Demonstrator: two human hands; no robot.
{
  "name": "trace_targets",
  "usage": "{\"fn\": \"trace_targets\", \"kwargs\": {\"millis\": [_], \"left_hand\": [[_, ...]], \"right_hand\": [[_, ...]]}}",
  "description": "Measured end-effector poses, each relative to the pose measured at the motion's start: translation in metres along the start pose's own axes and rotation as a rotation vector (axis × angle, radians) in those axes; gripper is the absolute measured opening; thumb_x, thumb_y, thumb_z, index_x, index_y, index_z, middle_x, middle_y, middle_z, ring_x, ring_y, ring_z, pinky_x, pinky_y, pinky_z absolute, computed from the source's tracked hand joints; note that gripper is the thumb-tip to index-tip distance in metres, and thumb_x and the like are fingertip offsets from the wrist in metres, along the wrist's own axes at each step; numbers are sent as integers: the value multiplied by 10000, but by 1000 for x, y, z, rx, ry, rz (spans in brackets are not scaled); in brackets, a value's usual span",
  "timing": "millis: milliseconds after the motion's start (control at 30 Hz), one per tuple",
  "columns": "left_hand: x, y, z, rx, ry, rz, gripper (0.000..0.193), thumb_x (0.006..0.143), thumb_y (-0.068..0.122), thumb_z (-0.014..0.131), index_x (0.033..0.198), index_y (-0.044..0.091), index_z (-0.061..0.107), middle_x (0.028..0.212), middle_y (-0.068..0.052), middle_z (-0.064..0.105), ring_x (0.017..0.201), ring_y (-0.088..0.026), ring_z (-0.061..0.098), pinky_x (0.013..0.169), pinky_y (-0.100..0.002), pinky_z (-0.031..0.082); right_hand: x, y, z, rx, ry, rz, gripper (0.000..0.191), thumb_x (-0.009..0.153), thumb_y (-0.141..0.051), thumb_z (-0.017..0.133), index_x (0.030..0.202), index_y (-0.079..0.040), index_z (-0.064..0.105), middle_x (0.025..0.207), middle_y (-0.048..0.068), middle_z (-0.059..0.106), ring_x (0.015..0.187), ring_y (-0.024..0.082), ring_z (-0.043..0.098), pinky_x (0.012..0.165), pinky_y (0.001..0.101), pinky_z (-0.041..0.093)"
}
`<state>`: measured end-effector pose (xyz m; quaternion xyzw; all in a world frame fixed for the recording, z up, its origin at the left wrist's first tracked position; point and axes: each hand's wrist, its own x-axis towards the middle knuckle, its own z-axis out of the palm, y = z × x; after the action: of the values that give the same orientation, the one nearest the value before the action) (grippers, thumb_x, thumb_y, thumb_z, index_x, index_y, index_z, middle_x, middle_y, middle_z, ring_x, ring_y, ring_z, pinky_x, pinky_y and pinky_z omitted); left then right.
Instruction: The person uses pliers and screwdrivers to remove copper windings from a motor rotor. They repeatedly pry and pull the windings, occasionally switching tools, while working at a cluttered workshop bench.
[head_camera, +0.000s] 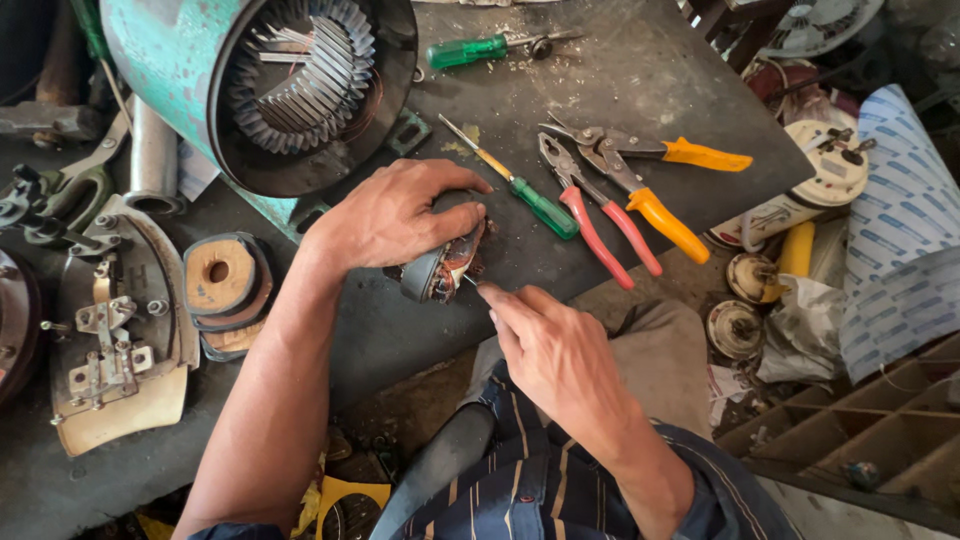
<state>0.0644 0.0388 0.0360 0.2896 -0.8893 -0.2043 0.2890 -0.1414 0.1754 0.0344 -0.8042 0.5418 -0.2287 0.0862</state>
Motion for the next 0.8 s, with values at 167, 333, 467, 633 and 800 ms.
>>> {"fn": "trace_targets", "kwargs": {"millis": [167, 333, 467, 633, 800], "left_hand": [[2, 6, 1, 58, -57, -171, 380, 926, 324, 599, 1167, 56, 719, 1097, -171, 714, 1002, -397, 668, 814, -496, 517], [6, 1, 3, 71, 35, -66, 374, 946, 302, 587, 1178, 50, 737, 1199, -200, 694, 1055, -419, 653, 857, -506, 510], [9, -11, 7, 48, -35, -232, 393, 930, 283, 556, 1191, 36, 715, 1144, -187, 707, 1020, -410, 661, 855, -509, 510], [-1, -27, 1, 56, 53, -23, 357, 994, 217, 509, 1210, -6, 686, 1190, -215, 700, 1082, -433, 652, 904, -500, 515], [-2, -31, -2, -130, 43, -168, 388, 996, 208, 501, 1265, -15, 669, 1068, -208, 690, 1019, -412, 662, 876, -471, 502]], "right_hand": [[11, -1, -7, 3, -60, 24, 229, 932, -144, 638, 1123, -74, 744, 761, 151, 681, 650, 359, 675, 582, 468, 539], [30, 2, -13, -80, -171, 49, 152, 959, -163, 622, 968, -67, 740, 759, 177, 685, 659, 384, 684, 578, 491, 535], [36, 2, -4, -85, -127, 61, 146, 925, -106, 612, 1003, -75, 732, 774, 153, 684, 641, 375, 690, 557, 467, 550], [22, -4, 17, -145, 32, -19, 308, 882, -54, 630, 1180, -78, 705, 887, 124, 667, 632, 322, 700, 544, 411, 559], [17, 4, 28, -138, 25, -33, 418, 887, -79, 639, 1305, -72, 654, 970, 90, 653, 676, 266, 712, 554, 362, 567]]}}
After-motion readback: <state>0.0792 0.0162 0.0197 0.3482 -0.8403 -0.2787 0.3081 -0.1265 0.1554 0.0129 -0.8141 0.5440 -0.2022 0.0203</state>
